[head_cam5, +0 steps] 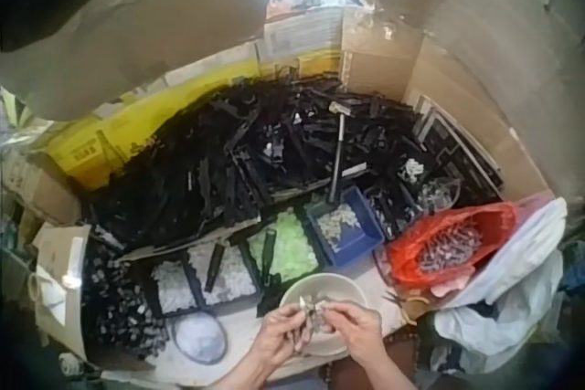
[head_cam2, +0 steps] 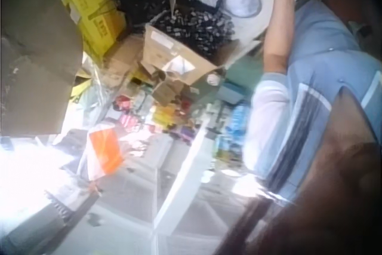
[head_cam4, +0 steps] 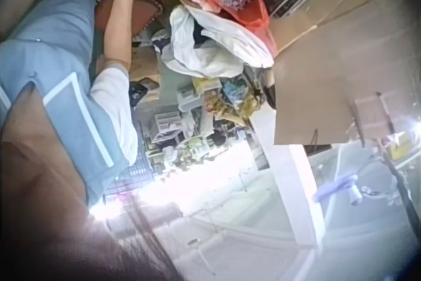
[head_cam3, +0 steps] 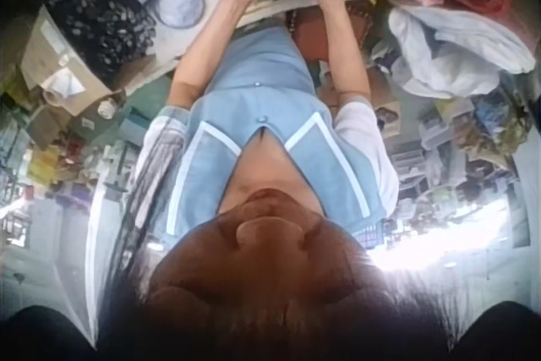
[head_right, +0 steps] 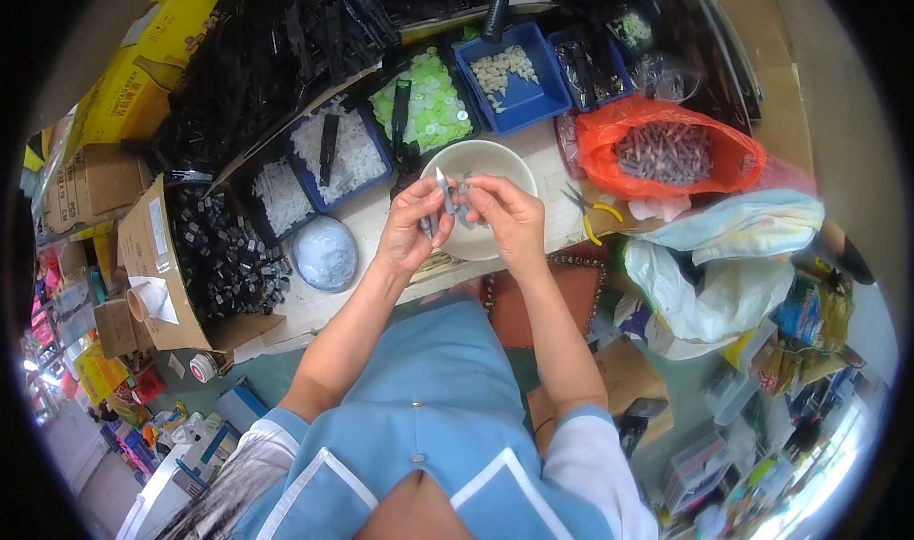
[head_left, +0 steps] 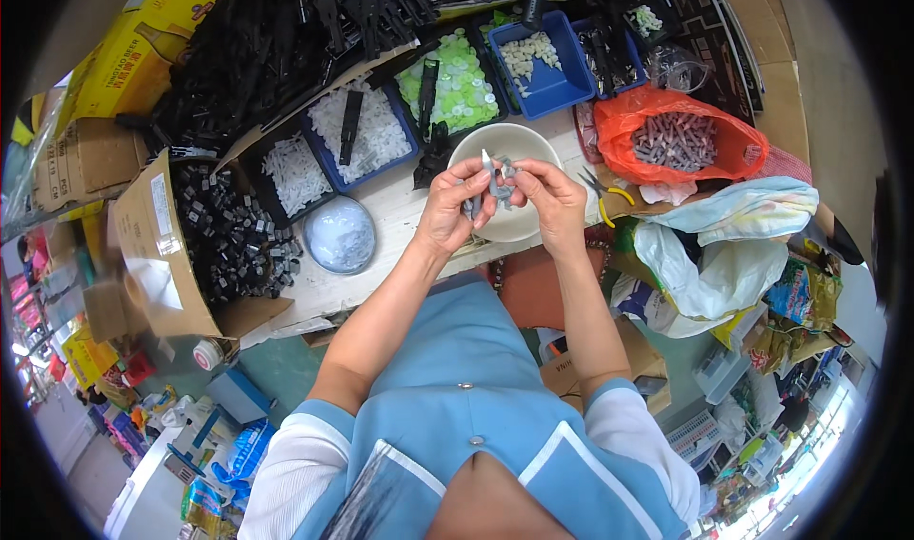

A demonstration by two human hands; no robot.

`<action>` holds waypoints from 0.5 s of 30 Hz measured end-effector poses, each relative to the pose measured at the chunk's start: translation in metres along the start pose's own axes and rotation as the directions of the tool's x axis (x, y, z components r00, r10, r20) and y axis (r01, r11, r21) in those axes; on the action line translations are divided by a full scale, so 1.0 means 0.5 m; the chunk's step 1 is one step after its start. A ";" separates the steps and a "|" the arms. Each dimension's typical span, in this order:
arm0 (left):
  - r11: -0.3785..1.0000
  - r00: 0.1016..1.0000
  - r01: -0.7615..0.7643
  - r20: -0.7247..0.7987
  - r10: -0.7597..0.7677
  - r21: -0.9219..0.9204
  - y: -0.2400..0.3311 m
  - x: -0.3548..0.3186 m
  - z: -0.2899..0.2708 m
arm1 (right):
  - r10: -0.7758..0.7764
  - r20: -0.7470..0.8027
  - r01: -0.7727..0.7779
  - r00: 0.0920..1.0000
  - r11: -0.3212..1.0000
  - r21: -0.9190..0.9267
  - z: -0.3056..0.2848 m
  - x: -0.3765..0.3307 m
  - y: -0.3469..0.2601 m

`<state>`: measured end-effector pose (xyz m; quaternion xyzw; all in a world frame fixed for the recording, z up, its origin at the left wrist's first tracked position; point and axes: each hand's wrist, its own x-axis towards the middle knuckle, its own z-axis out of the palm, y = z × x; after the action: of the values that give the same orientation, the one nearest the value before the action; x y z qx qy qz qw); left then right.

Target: The person assembles components by inserting small white pieces into grey plastic parts and placing them into a bowl. They then tie up a plastic bag of parts, set it aside, and place the bowl on the workbench.

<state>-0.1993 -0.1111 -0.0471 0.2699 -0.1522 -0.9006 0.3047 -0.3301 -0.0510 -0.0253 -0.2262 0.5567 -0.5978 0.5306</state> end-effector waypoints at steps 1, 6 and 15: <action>1.000 1.000 -0.001 -0.001 0.001 -0.001 -0.001 -0.001 -0.001 | -0.101 0.014 0.102 0.995 0.989 -0.106 0.000 0.000 0.001; 1.000 1.000 0.010 -0.012 -0.010 -0.006 -0.008 -0.004 -0.004 | -0.351 0.127 0.372 0.928 0.842 -0.391 0.001 -0.006 0.002; 1.000 1.000 0.015 -0.017 -0.015 -0.002 -0.016 -0.014 0.000 | -0.583 0.258 0.609 0.771 0.554 -0.568 0.007 -0.010 -0.002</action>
<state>-0.1982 -0.1006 -0.0479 0.2785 -0.1467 -0.9006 0.2997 -0.3258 -0.0483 -0.0216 -0.5745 0.6007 -0.5180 0.2019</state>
